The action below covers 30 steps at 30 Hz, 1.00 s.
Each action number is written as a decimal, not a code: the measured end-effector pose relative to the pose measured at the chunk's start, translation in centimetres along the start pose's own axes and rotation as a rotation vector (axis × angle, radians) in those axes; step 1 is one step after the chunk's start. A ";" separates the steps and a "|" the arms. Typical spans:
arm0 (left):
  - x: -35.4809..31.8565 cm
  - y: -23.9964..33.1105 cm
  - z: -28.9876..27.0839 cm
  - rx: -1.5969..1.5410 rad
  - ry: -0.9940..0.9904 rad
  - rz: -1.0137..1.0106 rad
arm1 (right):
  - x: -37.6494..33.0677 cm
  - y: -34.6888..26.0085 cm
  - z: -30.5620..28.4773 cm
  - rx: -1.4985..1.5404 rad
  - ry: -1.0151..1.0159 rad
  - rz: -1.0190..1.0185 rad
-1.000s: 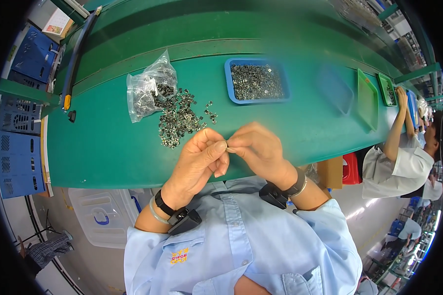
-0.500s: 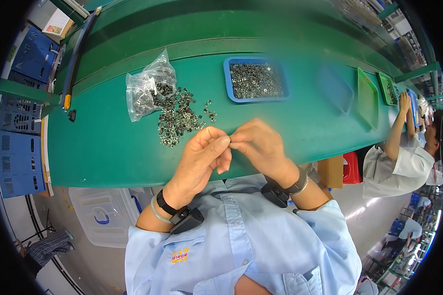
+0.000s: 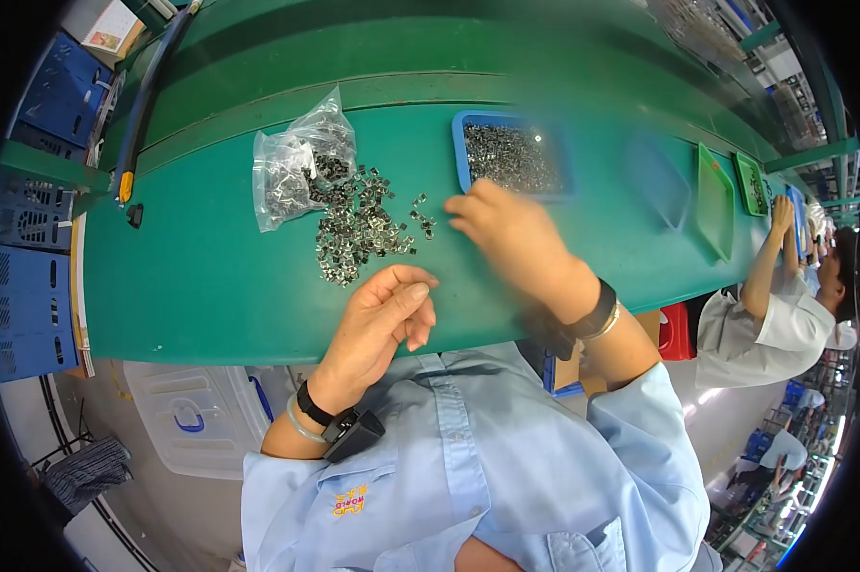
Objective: The person picks up a small metal component from a pile on the table and joins it with another small part taken from a blue tray. They repeat this process, holding the components with both hands to fit them together one at a time.
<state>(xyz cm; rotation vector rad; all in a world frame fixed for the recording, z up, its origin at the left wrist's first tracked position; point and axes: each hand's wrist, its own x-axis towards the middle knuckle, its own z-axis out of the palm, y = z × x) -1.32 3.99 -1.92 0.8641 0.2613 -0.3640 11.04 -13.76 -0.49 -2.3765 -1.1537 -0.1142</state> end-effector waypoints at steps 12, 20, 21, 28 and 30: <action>0.5 0.4 0.0 -0.040 0.016 0.036 | 0.4 -0.5 1.4 0.269 0.045 0.022; 1.5 0.3 1.1 -0.013 -0.044 0.060 | -1.3 -2.7 -1.0 0.397 0.044 -0.087; 1.6 0.1 1.0 -0.005 -0.046 0.074 | -1.4 -2.8 -1.2 0.397 0.047 -0.085; 1.4 0.0 1.4 -0.023 -0.040 0.090 | -2.2 -2.9 -1.4 0.407 0.149 -0.020; 1.4 -0.1 1.4 -0.020 -0.017 0.084 | -2.3 -2.9 -1.2 0.398 0.170 -0.032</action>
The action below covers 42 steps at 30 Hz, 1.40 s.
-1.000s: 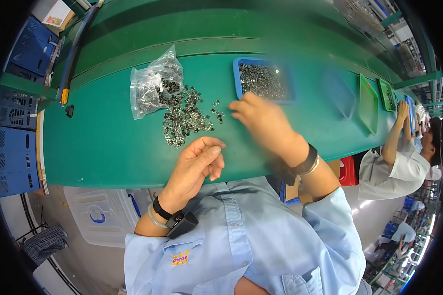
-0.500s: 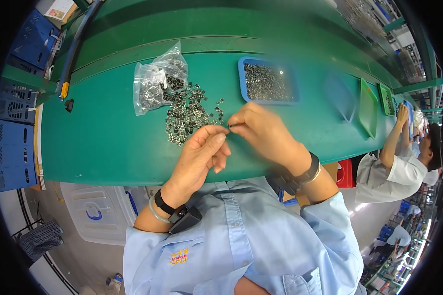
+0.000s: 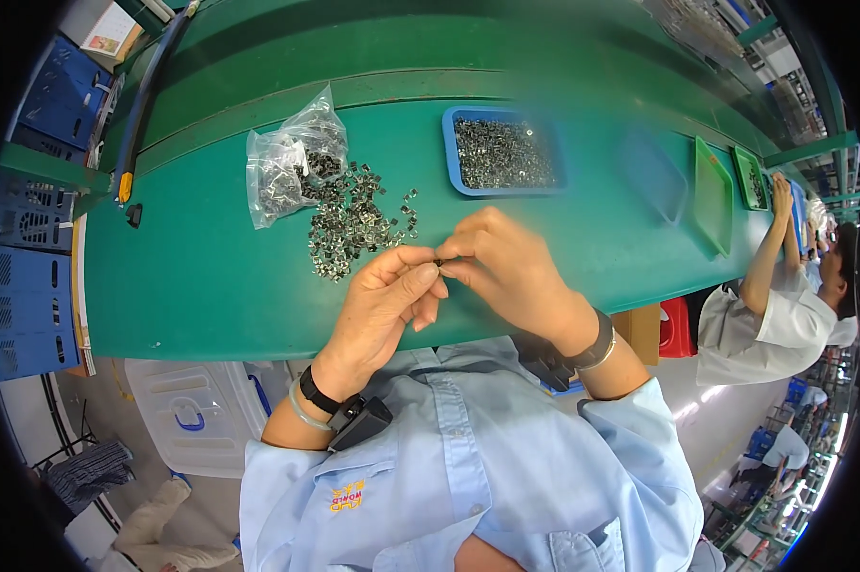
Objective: The person picks up a small metal component from a pile on the table and joins it with another small part taken from a blue tray. They repeat this process, holding the components with both hands to fit them together one at a time.
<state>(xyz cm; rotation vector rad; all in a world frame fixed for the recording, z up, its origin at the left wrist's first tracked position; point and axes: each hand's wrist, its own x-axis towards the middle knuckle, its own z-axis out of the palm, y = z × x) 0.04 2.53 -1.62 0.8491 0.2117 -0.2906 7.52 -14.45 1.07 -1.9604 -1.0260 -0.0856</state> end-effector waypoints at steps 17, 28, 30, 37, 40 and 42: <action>-0.1 0.5 0.0 -0.104 0.003 -0.063 | -0.1 0.6 0.7 -0.029 0.076 -0.076; -0.1 0.4 0.3 0.007 0.032 -0.031 | -0.7 0.7 0.9 -0.048 0.097 -0.092; 0.0 0.3 0.2 -0.018 0.020 -0.042 | -0.8 0.6 1.0 -0.030 0.111 -0.080; -0.3 0.3 0.7 0.033 0.031 -0.019 | -1.2 0.5 1.2 -0.002 0.150 -0.055; -0.4 0.7 1.2 0.040 0.023 -0.001 | -1.1 0.3 1.0 -0.009 0.146 -0.053; -0.5 0.7 1.2 0.044 0.020 0.008 | -1.0 0.0 0.8 -0.032 0.135 -0.067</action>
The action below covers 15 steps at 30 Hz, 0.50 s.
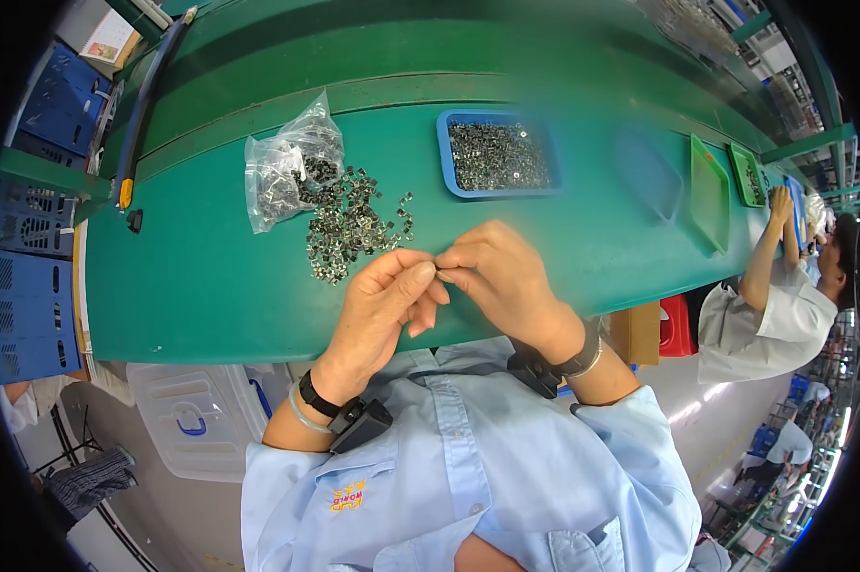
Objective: The person picks up a small metal component from a pile on the table and joins it with another small part taken from a blue tray. They repeat this process, holding the components with both hands to fit them together one at a time.
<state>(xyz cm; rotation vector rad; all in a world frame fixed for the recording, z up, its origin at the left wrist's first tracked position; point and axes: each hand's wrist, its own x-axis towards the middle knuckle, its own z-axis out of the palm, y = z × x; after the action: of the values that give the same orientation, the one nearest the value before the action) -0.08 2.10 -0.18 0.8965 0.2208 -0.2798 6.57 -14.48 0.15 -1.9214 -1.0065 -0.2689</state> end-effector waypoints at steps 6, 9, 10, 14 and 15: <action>0.2 -0.3 -0.6 0.007 -0.008 -0.010 | -0.1 -0.2 0.3 0.009 0.010 0.005; 0.3 -0.4 -0.8 -0.021 -0.021 -0.019 | -0.1 -0.3 0.3 0.025 0.017 0.002; 0.3 -0.4 -0.9 -0.036 -0.032 -0.020 | -0.2 -0.5 0.3 0.037 0.023 0.014; 0.4 -0.7 -1.1 -0.118 -0.091 -0.015 | -0.5 -0.9 0.4 0.072 0.036 0.059; 0.4 -0.7 -1.1 -0.151 -0.114 -0.012 | -0.6 -0.9 0.5 0.083 0.036 0.078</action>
<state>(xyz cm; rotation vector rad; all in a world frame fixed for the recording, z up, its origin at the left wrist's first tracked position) 0.01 2.45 -1.51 0.7279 0.1393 -0.3204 5.46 -14.18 0.16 -1.8698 -0.9035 -0.2128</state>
